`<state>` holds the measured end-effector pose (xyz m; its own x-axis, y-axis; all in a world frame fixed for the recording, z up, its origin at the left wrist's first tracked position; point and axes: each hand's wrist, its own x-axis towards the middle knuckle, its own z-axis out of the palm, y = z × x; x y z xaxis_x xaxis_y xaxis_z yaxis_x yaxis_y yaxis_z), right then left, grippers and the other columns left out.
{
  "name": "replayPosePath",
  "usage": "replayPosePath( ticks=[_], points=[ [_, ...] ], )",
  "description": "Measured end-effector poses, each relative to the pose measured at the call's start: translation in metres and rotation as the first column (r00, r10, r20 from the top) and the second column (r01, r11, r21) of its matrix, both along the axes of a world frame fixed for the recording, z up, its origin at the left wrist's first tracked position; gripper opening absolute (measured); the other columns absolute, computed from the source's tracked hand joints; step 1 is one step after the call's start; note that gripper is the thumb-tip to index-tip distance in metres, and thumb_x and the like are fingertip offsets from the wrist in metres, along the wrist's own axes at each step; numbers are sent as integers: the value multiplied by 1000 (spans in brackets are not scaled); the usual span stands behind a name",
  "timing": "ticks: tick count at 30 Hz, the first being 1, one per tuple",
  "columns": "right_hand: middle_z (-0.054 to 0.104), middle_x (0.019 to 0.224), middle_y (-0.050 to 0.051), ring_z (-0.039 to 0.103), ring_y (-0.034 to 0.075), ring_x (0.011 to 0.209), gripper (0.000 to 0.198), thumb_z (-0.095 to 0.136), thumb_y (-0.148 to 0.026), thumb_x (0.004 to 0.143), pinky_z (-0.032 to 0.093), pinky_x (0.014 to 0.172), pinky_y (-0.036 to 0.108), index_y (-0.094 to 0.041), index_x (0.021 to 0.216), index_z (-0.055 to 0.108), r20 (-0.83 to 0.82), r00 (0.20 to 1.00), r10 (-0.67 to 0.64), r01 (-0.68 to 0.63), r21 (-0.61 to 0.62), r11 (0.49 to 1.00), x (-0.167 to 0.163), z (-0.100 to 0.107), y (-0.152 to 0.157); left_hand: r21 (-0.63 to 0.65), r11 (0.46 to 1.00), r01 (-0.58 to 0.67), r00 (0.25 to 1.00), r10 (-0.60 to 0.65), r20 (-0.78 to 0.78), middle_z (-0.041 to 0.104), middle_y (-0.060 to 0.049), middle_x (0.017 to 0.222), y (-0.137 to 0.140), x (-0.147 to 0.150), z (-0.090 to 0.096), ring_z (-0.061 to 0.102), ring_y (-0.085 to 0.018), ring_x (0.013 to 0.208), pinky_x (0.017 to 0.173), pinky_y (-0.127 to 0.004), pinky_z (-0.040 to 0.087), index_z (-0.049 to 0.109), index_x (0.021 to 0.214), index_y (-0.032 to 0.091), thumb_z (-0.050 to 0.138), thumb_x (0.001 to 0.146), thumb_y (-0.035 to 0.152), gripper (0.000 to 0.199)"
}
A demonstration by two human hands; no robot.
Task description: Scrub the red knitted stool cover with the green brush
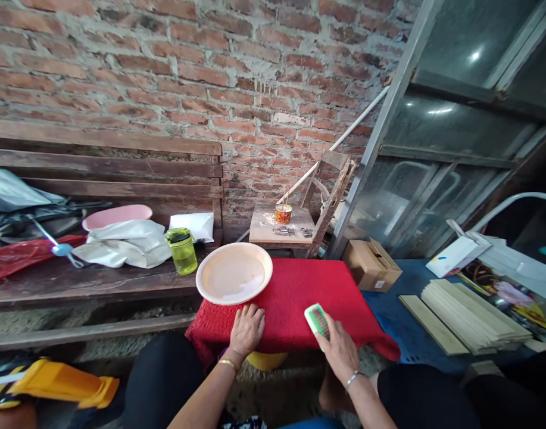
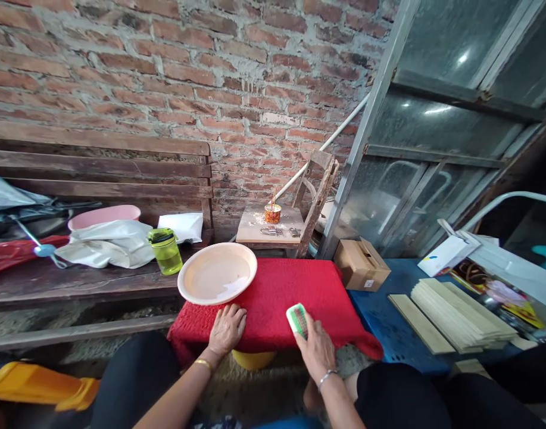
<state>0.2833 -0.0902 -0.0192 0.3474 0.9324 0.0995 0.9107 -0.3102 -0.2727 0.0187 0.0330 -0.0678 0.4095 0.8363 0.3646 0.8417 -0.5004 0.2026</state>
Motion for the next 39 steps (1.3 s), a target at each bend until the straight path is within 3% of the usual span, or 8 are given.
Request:
replayPosePath(
  ticks=[3,10,15,21,24,28,33,39],
  points=[
    [68,113,13,69,28,100,53,38,-42,98,52,87,38,-23,146,48,98,995,17,-11,-62,998,4,-6,-4,-9,1000,10,1000,-10,-6,65,-6,108,1,-1,-1,58,-25,104,98,-45,43,69,110,25,49,97,22,24],
    [69,99,22,71,33,78,64,31,-49,96,54,77,49,-10,146,46,108,890,-444,452,-67,890,108,17,-20,29,1000,-7,1000,6,8,65,-6,108,-1,2,-7,58,-24,104,101,-45,41,70,111,24,48,96,20,26],
    [69,111,17,71,30,90,58,34,-44,99,54,71,39,-21,151,42,41,999,-33,33,11,999,17,18,40,108,994,-22,999,18,32,66,-5,107,-1,-1,-14,60,-24,101,99,-43,43,69,110,25,52,94,17,25],
    [68,121,12,68,26,106,55,51,-38,95,50,91,35,-30,149,48,77,966,248,-242,-79,967,-83,-3,102,188,982,-10,997,-4,73,68,-4,108,0,-7,-27,63,-23,102,98,-41,45,68,113,27,54,93,16,27],
    [68,124,12,67,28,109,53,49,-42,95,49,93,38,-35,148,50,105,982,158,-146,-109,983,-38,-6,101,170,985,-12,994,-7,111,68,-3,106,2,-4,-28,63,-23,100,95,-40,46,68,112,28,53,95,19,24],
    [69,112,22,71,32,95,60,28,-43,99,51,84,44,-18,152,45,158,978,-135,158,-144,977,85,10,72,74,997,-20,992,10,126,68,-4,105,7,-1,-23,62,-24,102,92,-42,48,68,110,27,50,97,22,22],
    [69,102,25,72,34,84,72,23,-55,97,53,75,46,-10,148,45,50,817,-574,575,-143,806,173,26,48,103,988,114,989,-122,81,67,-6,107,16,-12,-28,63,-24,103,97,-43,49,69,112,28,53,94,21,26],
    [70,111,14,69,27,94,57,37,-49,97,52,80,36,-25,147,50,-20,999,-50,52,109,993,55,-17,87,172,983,70,997,-74,18,68,-4,122,18,-28,-43,62,-26,118,105,-44,47,68,124,36,57,93,30,34]
  ],
)
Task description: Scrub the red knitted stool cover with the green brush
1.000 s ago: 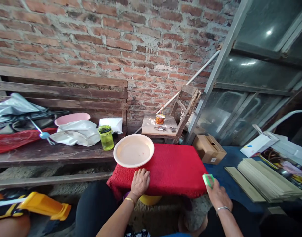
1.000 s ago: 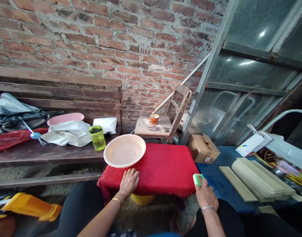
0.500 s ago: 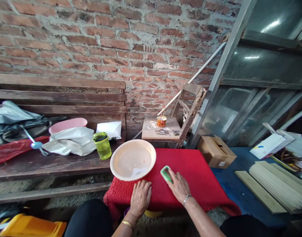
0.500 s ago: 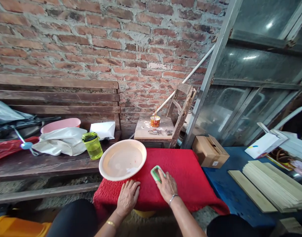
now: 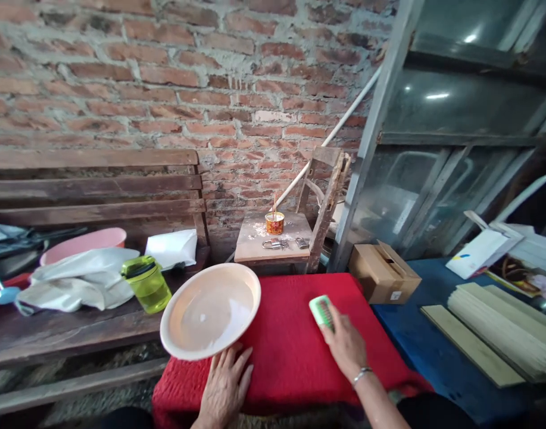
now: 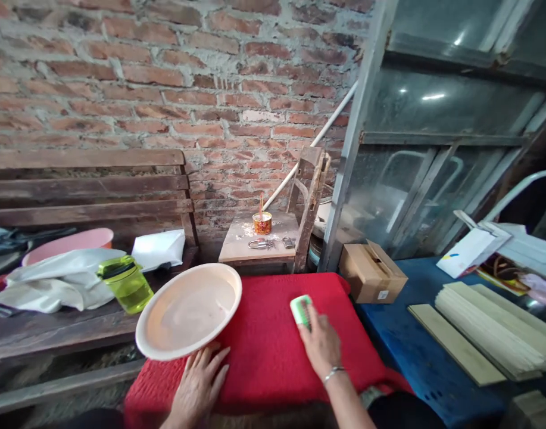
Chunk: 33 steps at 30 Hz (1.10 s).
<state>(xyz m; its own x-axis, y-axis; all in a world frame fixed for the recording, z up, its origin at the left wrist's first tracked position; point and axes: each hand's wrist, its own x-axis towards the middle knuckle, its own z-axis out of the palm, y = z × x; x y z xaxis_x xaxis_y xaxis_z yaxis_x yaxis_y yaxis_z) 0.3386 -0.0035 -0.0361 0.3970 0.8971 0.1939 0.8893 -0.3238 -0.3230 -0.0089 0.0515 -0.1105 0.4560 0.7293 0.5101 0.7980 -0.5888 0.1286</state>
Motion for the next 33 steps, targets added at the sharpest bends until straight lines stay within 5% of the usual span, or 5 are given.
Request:
replayPosePath(
  ticks=[6,11,16,26,33],
  points=[
    [68,128,9,66,30,110,55,61,-35,88,48,97,42,-40,142,56,17,971,240,-239,-32,970,-84,-12,30,62,997,-41,996,46,-78,70,-4,124,9,-7,-8,65,-25,117,98,-42,53,71,121,34,55,90,26,36],
    [69,107,19,68,32,90,49,45,-34,95,49,78,43,-29,143,58,2,994,-106,106,-61,993,19,6,15,59,996,-63,987,71,-146,70,-5,126,12,-10,-9,65,-25,115,96,-43,53,72,121,32,52,91,24,37],
    [64,99,24,67,32,78,60,30,-43,100,47,71,44,-12,148,48,20,856,-516,514,-129,848,107,17,-25,15,1000,-20,977,23,-210,71,-5,125,14,-16,-5,66,-25,114,94,-42,54,71,125,32,52,93,28,37],
    [68,113,7,64,24,99,50,58,-37,91,45,87,33,-39,141,56,1,985,172,-172,36,985,-33,10,2,-135,981,-137,973,108,-203,68,-6,130,8,-8,6,60,-26,121,102,-45,48,71,124,28,47,93,30,40],
    [65,103,21,63,34,91,52,37,-37,100,43,77,44,-19,146,53,100,960,-263,269,-57,961,68,10,-33,-142,976,-166,965,131,-226,67,-6,131,3,-3,15,59,-26,123,105,-44,46,70,126,29,50,93,30,38]
  ],
)
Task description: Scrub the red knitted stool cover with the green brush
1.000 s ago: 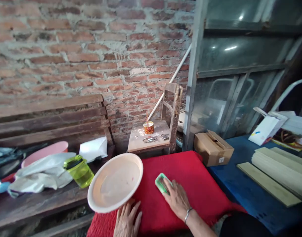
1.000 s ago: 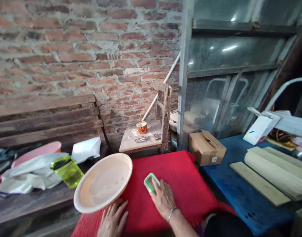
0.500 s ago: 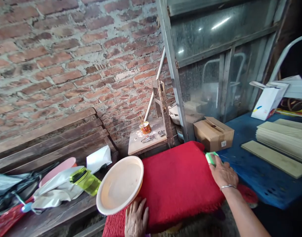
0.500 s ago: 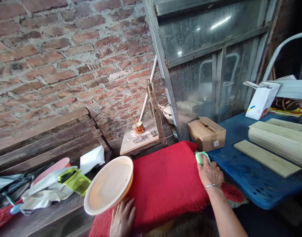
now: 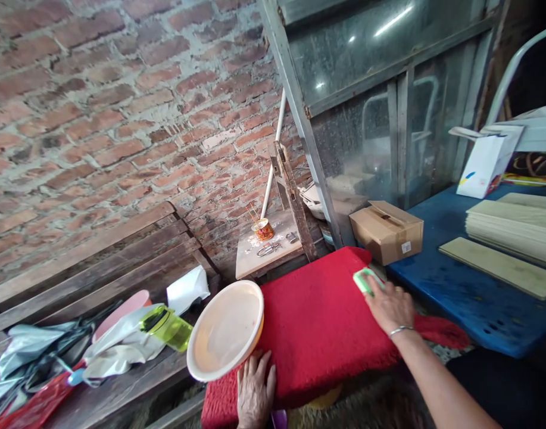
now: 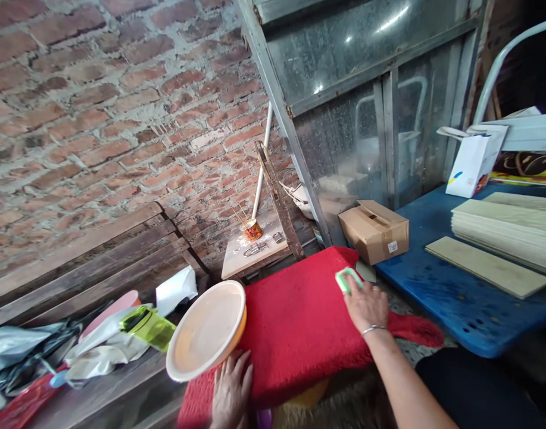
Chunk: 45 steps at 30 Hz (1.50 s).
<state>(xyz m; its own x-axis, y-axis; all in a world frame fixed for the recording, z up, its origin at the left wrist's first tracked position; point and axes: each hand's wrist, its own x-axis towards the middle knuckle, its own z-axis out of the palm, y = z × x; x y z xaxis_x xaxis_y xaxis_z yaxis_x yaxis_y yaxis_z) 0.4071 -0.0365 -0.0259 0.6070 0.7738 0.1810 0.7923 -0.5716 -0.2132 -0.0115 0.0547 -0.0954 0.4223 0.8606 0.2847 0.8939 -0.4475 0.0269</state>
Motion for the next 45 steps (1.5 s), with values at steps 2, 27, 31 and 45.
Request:
replayPosePath(
  ticks=[2,27,31,45],
  points=[
    [64,101,23,62,35,90,54,36,-39,100,42,75,43,-12,144,53,26,990,-141,141,0,990,19,5,-4,29,1000,-6,1000,6,-6,67,-6,129,-6,4,5,60,-26,121,104,-44,46,70,126,29,51,94,28,37],
    [64,103,29,64,36,91,59,34,-49,100,37,73,43,-10,141,53,32,992,-126,128,-95,987,46,10,78,252,967,31,992,-60,108,69,-4,121,-17,17,8,61,-23,115,104,-41,41,70,120,30,57,90,24,33],
    [66,100,22,64,32,88,58,33,-48,101,39,72,39,-13,145,49,47,980,194,-190,-71,979,-21,7,99,254,967,30,990,-63,124,69,-3,120,-18,19,9,61,-23,113,104,-41,41,70,119,31,59,90,30,31],
    [65,114,23,62,33,102,54,34,-38,102,38,84,42,-19,150,46,-14,880,474,-473,-110,874,-87,12,150,223,974,39,994,-62,95,69,-4,121,-19,17,8,61,-24,115,107,-41,39,71,121,31,55,91,27,34]
  ],
)
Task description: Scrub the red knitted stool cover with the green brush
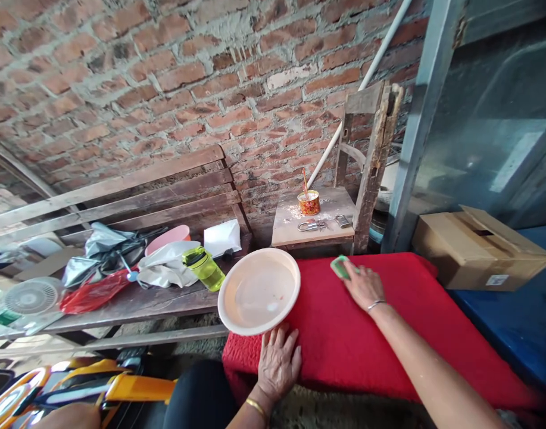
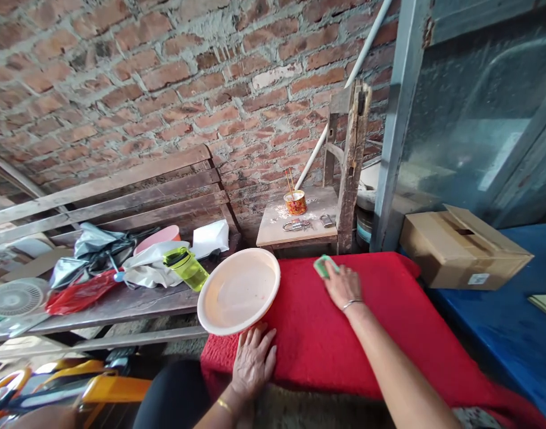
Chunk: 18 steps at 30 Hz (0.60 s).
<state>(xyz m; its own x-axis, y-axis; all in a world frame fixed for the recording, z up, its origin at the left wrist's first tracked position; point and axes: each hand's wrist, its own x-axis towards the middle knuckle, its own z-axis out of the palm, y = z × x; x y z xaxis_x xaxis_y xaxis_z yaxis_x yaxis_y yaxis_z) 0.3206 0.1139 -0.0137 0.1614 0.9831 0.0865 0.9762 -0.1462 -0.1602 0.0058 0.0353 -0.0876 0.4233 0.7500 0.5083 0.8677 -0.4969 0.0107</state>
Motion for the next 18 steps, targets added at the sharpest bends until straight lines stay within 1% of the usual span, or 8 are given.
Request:
replayPosePath(
  ticks=[2,3,5,7,10,14,16,18],
  points=[
    [64,107,28,63,37,95,57,30,-40,102,39,78,44,-9,148,46,26,976,-215,215,-19,976,46,8,-9,-17,1000,-6,1000,6,-2,69,-5,122,-1,1,0,61,-24,116,108,-41,39,71,121,31,56,90,29,34],
    [64,106,30,64,37,93,59,29,-42,102,40,76,44,-7,146,46,36,941,-336,337,-21,941,64,12,-12,-24,1000,-10,1000,10,6,69,-5,123,-1,2,0,61,-25,116,109,-41,38,71,121,31,57,90,30,33],
    [63,106,32,65,37,93,62,26,-45,102,40,74,44,-4,145,45,47,891,-451,452,-4,892,78,16,-15,-30,999,-14,999,15,34,69,-5,123,-1,3,0,61,-25,116,109,-42,38,72,119,32,58,90,33,32],
    [63,106,29,65,35,93,63,26,-47,103,40,74,42,-5,146,44,43,927,-372,372,18,928,61,14,-11,-27,1000,-15,998,17,63,69,-4,122,-1,4,-1,61,-25,116,109,-42,38,72,119,33,60,90,35,32],
    [67,105,17,64,28,94,54,34,-48,102,41,78,36,-21,148,45,24,992,-127,126,27,992,-9,4,5,-8,1000,-16,998,17,68,69,-4,123,-2,3,-2,60,-25,117,110,-42,37,72,120,33,60,90,36,32],
    [67,114,15,62,27,102,54,45,-47,100,41,86,36,-26,150,46,-6,993,114,-114,-3,993,-101,-9,31,5,1000,-9,1000,9,26,69,-4,125,-3,1,-1,60,-24,118,110,-42,38,71,121,32,57,91,32,33],
    [67,114,15,62,27,103,55,47,-47,99,40,88,37,-27,150,46,-8,987,160,-160,-16,987,-114,-10,41,0,1000,-10,1000,10,15,69,-4,125,-3,0,-1,60,-24,118,109,-42,39,71,122,33,56,92,31,33],
    [67,115,14,61,26,104,54,44,-47,100,38,89,36,-28,150,46,8,989,148,-148,-11,989,-100,-9,44,-4,1000,-12,1000,12,17,69,-4,125,-3,-1,-2,60,-25,119,109,-41,40,71,122,33,56,92,31,34]
  ],
)
